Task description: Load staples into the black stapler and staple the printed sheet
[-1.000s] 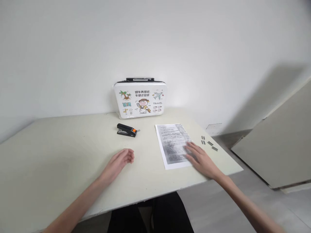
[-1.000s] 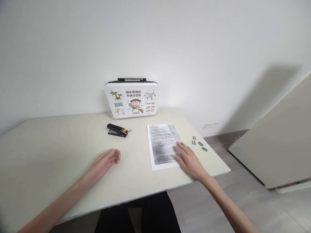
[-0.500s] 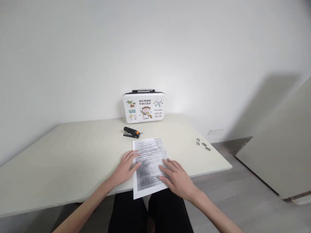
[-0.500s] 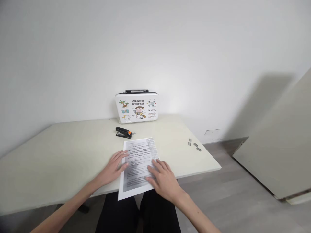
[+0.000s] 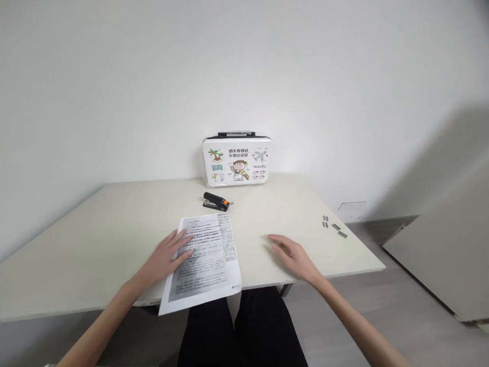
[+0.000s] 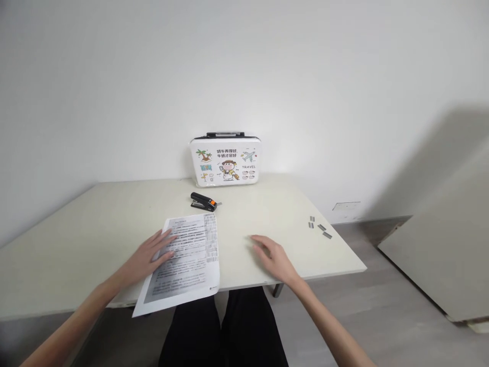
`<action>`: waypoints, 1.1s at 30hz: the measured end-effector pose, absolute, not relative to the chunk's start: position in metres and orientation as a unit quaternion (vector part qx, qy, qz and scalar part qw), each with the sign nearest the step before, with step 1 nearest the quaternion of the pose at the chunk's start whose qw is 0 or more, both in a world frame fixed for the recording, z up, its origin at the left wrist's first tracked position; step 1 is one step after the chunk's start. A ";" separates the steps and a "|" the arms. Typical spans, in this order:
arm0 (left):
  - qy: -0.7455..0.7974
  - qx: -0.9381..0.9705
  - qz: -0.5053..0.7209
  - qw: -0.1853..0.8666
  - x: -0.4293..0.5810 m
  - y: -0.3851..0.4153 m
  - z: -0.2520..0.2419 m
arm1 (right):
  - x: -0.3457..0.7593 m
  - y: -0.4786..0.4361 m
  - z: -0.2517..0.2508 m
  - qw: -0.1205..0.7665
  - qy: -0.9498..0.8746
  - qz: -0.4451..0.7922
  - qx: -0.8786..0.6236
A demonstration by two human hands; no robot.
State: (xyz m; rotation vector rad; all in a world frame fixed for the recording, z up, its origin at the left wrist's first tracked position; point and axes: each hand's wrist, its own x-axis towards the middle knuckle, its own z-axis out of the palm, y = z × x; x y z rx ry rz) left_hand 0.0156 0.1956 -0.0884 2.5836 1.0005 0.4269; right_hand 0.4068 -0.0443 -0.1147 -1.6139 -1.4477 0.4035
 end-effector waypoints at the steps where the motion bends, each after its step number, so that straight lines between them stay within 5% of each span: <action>1: 0.355 0.908 0.150 0.165 0.014 0.197 -0.088 | 0.412 -0.043 -0.114 0.450 -0.577 0.180 -0.657; 33: 0.420 0.878 0.213 0.086 0.014 0.196 -0.084 | 0.414 -0.046 -0.114 0.438 -0.474 0.270 -0.715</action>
